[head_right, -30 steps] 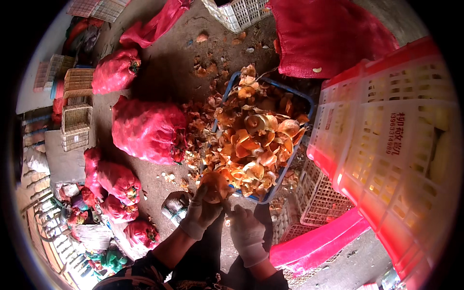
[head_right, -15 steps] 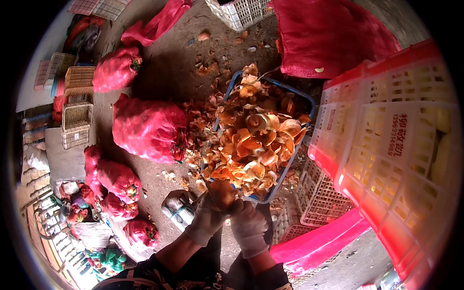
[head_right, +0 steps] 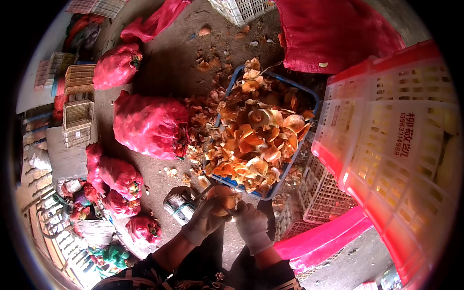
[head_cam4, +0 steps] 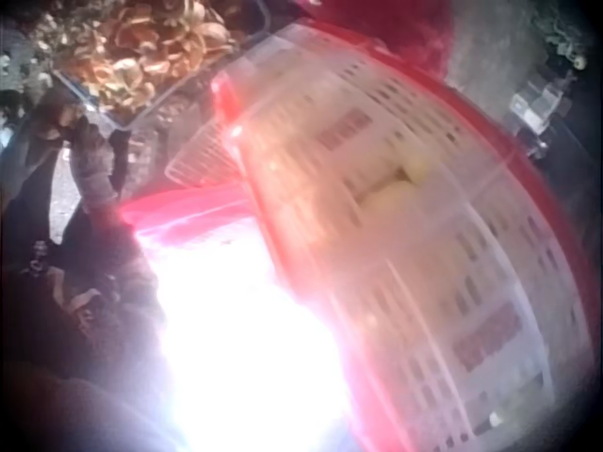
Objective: The person peels round, light-green fruit using a handheld peeler, rotating each piece to remove the skin in long strips. The peels fall into a blue bin below, and the peeled fruit is placed into a red crate. The person repeats this process for multiple fruits throughout the clip.
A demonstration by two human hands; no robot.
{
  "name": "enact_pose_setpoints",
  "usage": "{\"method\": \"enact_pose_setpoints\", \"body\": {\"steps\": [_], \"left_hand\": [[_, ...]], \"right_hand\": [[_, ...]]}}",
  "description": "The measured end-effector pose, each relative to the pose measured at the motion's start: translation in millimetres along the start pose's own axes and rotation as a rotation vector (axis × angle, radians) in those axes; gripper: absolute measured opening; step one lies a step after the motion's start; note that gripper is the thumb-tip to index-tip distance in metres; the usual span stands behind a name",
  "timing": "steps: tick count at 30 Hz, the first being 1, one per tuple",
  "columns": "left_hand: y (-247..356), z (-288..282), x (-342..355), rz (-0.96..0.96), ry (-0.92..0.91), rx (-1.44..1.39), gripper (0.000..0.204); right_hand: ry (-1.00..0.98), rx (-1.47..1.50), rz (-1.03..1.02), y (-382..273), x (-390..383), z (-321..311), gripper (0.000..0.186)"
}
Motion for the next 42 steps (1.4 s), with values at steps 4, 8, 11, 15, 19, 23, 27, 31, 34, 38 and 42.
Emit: {"method": "enact_pose_setpoints", "body": {"steps": [4,8,11,15,19,23,27,31,34,38,42], "left_hand": [[-8.8,2.3,1.7,-0.012,-0.097,-0.064,0.052],[-29.0,-17.7,-7.9,-0.112,0.057,-0.116,0.058],[-32.9,-24.3,-12.2,-0.162,0.075,-0.185,0.051],[-31.9,-19.9,-35.1,-0.209,0.104,-0.224,0.052],[-6.5,10.3,-25.8,-0.18,-0.085,-0.086,0.06],[-6.3,9.2,-22.3,-0.101,-0.066,-0.055,0.061],[14.0,30.9,-31.3,-0.062,-0.028,0.092,0.06],[24.1,79.4,-50.4,0.034,-0.184,0.327,0.078],[37.8,122.3,-73.3,0.041,-0.197,0.416,0.089],[35.7,143.0,-87.0,0.258,-0.156,0.579,0.078],[41.0,166.2,-113.7,0.236,-0.169,0.375,0.079]], "right_hand": [[0.074,-0.052,-0.043,9.1,-1.4,-3.5,0.015],[-0.026,-0.111,0.016,28.4,-14.1,20.4,0.015],[0.039,-0.106,-0.008,27.3,-20.1,24.3,0.021],[-0.25,-0.105,0.324,95.4,-68.3,54.1,0.016],[-0.398,-0.104,0.483,103.6,-82.7,44.6,0.017],[0.002,0.315,0.308,64.9,-64.0,25.8,0.016],[-0.229,1.277,0.595,17.1,-38.0,-43.6,0.045],[-0.211,1.154,0.409,-5.4,-22.9,-84.6,0.051],[-0.231,1.032,0.348,0.8,-27.7,-99.1,0.063],[-0.052,0.695,0.142,-33.9,-21.1,-134.8,0.057],[0.066,0.417,0.022,-81.5,-22.2,-182.0,0.059]]}}
Point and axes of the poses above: each hand's wrist, its own x-axis towards the middle knuckle, its own z-axis out of the palm, y = z × x, the point moved 3 cm from there along x, towards the middle knuckle, and after that the axes turned 1 degree about -z, right-handed, at the moved point
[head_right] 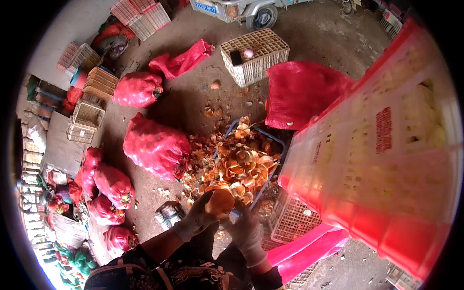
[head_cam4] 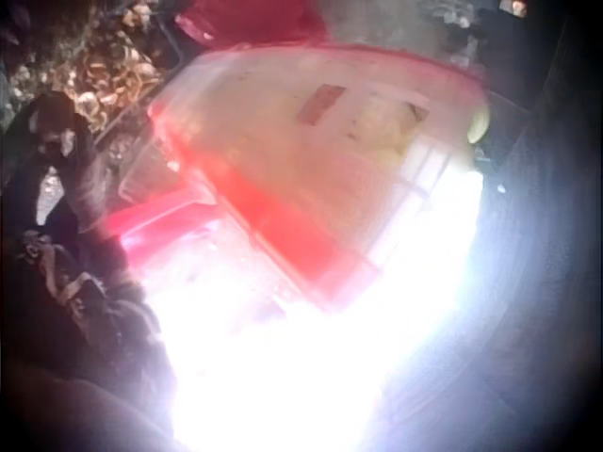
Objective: The person peels round, light-green fruit using a handheld peeler, rotating each piece to remove the skin in long strips. The peels fall into a blue bin below, and the peeled fruit is placed into a red crate. The person repeats this process for multiple fruits throughout the clip.
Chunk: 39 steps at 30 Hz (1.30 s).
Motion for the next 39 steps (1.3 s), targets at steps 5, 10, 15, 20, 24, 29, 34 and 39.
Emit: {"method": "enact_pose_setpoints", "body": {"steps": [5,10,15,20,24,29,34,39], "left_hand": [[26.7,-1.3,-11.9,0.164,-0.059,0.151,0.079],[43.0,-23.5,-42.3,0.215,0.0,0.457,0.084],[45.9,-41.7,-71.3,0.196,0.03,0.262,0.083],[58.9,-38.1,-95.7,0.134,-0.027,0.091,0.076],[57.6,-45.0,-104.9,0.066,0.006,0.206,0.07],[41.6,-56.8,-95.0,0.147,-0.098,0.39,0.068],[39.3,-47.3,-110.4,0.036,-0.183,0.004,0.066],[42.2,-42.7,-110.2,-0.067,-0.266,0.039,0.076]], "right_hand": [[0.179,-0.52,-0.265,-43.8,-26.6,7.4,0.044],[0.157,-0.622,-0.305,-77.3,-35.4,24.7,0.037],[0.1,-0.679,-0.31,-104.2,-42.6,43.7,0.032],[0.077,-0.677,-0.286,-79.9,-58.8,67.6,0.026],[0.064,-0.701,-0.316,-94.5,-66.8,71.5,0.026],[0.103,-0.68,-0.346,-108.3,-73.8,68.9,0.032],[0.176,-0.691,-0.306,-53.2,-80.5,74.7,0.035],[0.168,-0.721,-0.301,-61.2,-83.8,58.5,0.029]]}}
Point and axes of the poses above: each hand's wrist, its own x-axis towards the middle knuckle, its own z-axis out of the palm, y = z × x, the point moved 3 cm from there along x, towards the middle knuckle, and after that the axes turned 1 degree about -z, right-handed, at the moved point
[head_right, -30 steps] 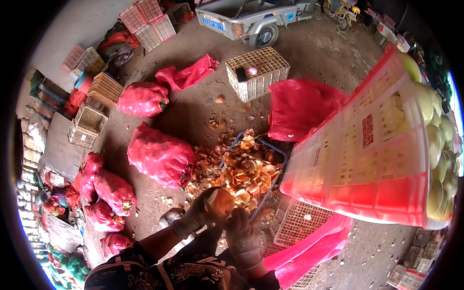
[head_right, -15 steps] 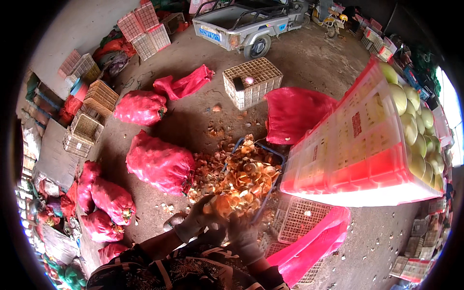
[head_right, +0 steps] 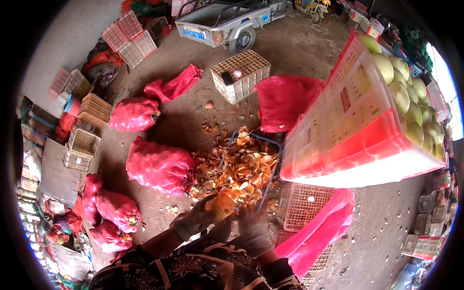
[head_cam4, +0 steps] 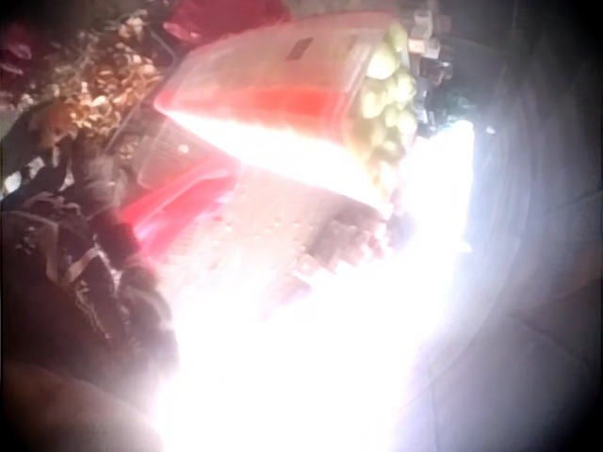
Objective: The person peels round, light-green fruit using a handheld peeler, rotating each piece to remove the skin in long strips. The peels fall into a blue bin below, and the peeled fruit is placed into a red crate. The person repeats this process for multiple fruits throughout the clip.
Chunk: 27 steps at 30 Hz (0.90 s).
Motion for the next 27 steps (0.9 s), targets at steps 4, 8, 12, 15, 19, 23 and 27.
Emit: {"method": "enact_pose_setpoints", "body": {"steps": [4,8,12,15,19,23,27], "left_hand": [[-3.6,-2.8,6.6,-0.002,-0.099,-0.209,0.064],[-1.2,-3.5,12.9,-0.038,-0.061,-0.101,0.069],[-5.1,13.8,12.5,-0.114,0.041,-0.316,0.06],[-6.4,10.9,13.4,-0.088,0.031,-0.238,0.055],[-22.8,-15.2,15.9,-0.137,0.091,-0.208,0.048],[-26.2,-20.3,14.6,-0.131,0.166,-0.163,0.043],[-40.2,-28.7,9.4,-0.108,0.226,-0.08,0.037]], "right_hand": [[-0.001,-0.001,-0.04,-3.0,11.8,-15.0,0.023],[-0.061,0.011,-0.057,0.6,17.3,-18.9,0.019],[-0.064,0.061,-0.029,6.8,17.2,-4.4,0.017],[-0.178,0.035,0.073,10.2,16.8,13.9,0.024],[-0.319,0.022,0.135,21.5,9.0,48.7,0.023],[-0.204,0.141,0.048,21.5,6.7,58.9,0.018],[-0.172,0.178,0.185,18.7,-10.9,83.6,0.019]]}}
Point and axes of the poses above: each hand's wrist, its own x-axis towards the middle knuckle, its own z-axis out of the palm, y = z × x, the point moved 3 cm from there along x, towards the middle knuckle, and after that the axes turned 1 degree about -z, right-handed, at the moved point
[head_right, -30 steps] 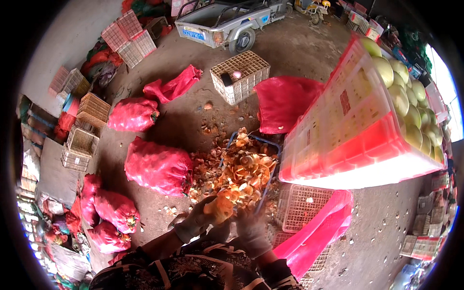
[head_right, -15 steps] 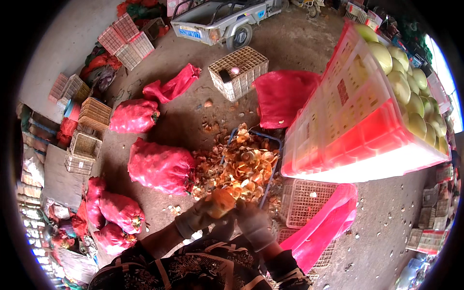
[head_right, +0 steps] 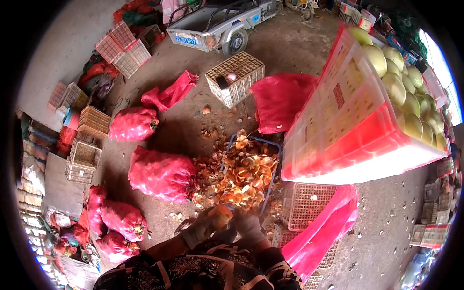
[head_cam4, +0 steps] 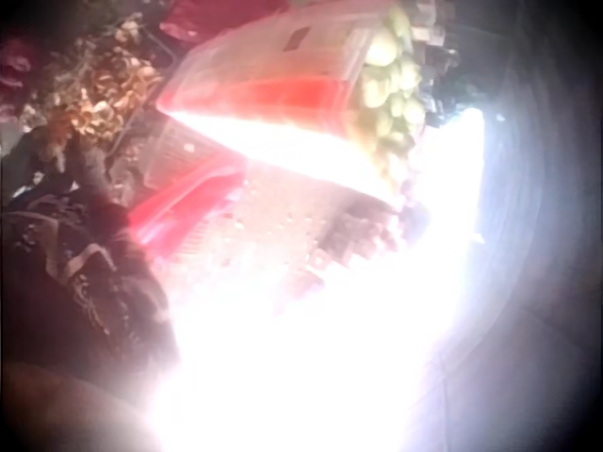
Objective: The person peels round, light-green fruit using a handheld peeler, rotating each piece to remove the skin in long strips. The peels fall into a blue bin below, and the peeled fruit is placed into a red crate. The person repeats this process for multiple fruits throughout the clip.
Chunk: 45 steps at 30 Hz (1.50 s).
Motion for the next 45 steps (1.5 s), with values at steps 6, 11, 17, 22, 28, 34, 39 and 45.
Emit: {"method": "enact_pose_setpoints", "body": {"steps": [6,11,17,22,28,34,39,45], "left_hand": [[-7.5,-10.2,-9.2,-0.042,0.003,0.058,0.035],[39.4,17.9,-36.5,-0.04,-0.255,-0.082,0.053],[68.7,23.4,-19.1,0.119,-0.411,0.103,0.082],[90.0,28.5,-10.0,0.249,-0.431,0.152,0.089],[111.5,52.9,-26.3,0.363,-0.422,0.138,0.096],[112.5,51.5,-30.7,0.427,-0.38,0.178,0.097],[116.2,58.1,-34.3,0.445,-0.393,0.28,0.098],[111.9,50.7,-37.5,0.426,-0.403,0.2,0.096]], "right_hand": [[0.027,0.073,-0.04,-12.8,-8.1,2.3,0.016],[-0.391,-0.1,0.311,33.0,-32.6,-25.5,0.017],[-0.051,0.028,0.345,47.3,-26.1,-30.1,0.024],[0.302,0.238,0.161,-21.2,-2.5,-81.6,0.013],[0.381,0.09,-0.124,-82.3,3.1,-132.6,0.016],[0.289,0.217,-0.26,-107.6,8.1,-145.9,0.018],[0.287,0.205,-0.274,-103.0,3.9,-134.6,0.019],[0.273,0.148,-0.22,-101.0,3.4,-145.8,0.013]]}}
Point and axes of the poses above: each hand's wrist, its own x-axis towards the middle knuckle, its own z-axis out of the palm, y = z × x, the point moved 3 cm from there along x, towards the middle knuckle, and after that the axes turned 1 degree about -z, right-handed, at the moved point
